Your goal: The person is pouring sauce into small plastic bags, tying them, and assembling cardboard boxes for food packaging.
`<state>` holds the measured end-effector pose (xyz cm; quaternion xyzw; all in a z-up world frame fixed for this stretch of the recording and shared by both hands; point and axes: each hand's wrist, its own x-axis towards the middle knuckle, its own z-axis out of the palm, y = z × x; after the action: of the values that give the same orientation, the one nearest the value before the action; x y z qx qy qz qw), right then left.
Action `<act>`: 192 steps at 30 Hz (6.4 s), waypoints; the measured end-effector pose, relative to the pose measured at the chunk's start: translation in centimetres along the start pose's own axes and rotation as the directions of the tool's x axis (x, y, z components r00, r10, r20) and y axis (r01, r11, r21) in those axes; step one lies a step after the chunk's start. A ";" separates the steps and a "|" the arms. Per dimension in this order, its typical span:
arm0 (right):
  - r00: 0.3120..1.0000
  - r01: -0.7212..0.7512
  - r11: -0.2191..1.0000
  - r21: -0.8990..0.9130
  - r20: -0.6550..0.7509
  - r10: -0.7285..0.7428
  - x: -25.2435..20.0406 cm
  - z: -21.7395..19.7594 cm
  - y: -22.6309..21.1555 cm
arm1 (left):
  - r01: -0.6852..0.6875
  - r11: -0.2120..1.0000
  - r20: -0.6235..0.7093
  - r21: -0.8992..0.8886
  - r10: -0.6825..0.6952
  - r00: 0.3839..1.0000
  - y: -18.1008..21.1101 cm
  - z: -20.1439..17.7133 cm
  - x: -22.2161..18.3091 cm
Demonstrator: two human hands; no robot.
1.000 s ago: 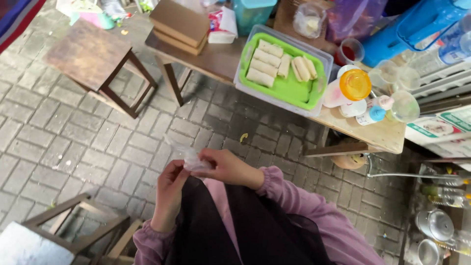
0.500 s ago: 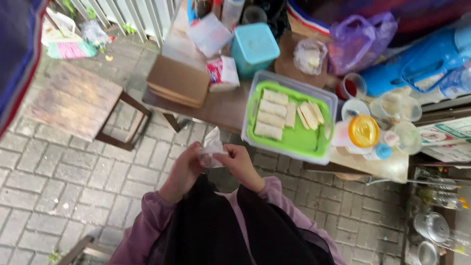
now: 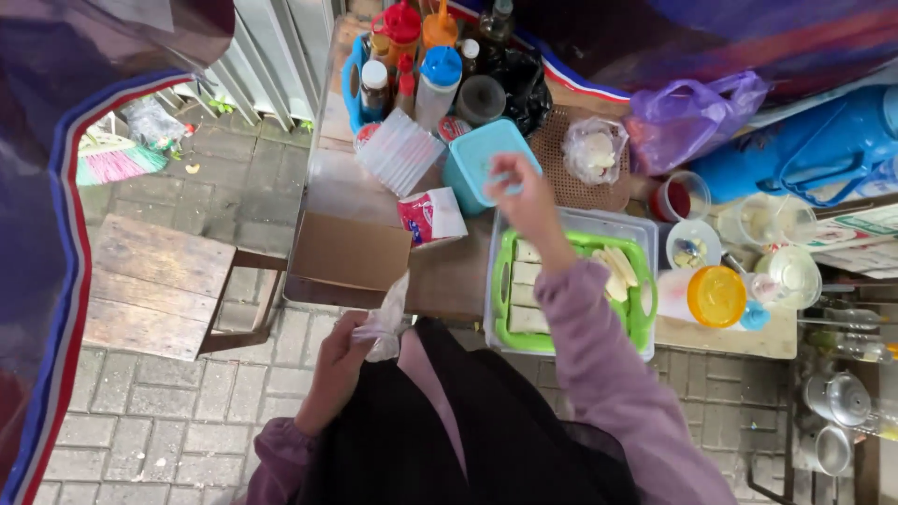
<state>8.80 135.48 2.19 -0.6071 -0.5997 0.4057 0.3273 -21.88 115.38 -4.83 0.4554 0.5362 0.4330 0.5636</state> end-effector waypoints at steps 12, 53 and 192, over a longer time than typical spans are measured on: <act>0.837 0.546 0.649 -0.529 0.350 -0.420 24.3 11.6 -1.0 | 0.225 0.971 -0.324 -0.077 -0.238 0.916 -3.5 1.3 -1.2; 0.650 0.268 -0.187 -0.945 0.321 -0.689 0.4 8.7 -25.0 | -0.768 0.627 0.428 -0.129 0.734 0.528 9.2 -6.1 19.6; 0.761 0.265 0.943 -0.201 -0.557 -0.332 -14.7 19.2 -12.3 | 0.177 0.868 0.556 -0.463 0.129 0.821 5.6 -5.4 11.8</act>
<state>-13.20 119.93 5.72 -0.6157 -0.5803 0.1086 0.5218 -26.72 128.37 -1.89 0.3964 0.2195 0.3921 0.8006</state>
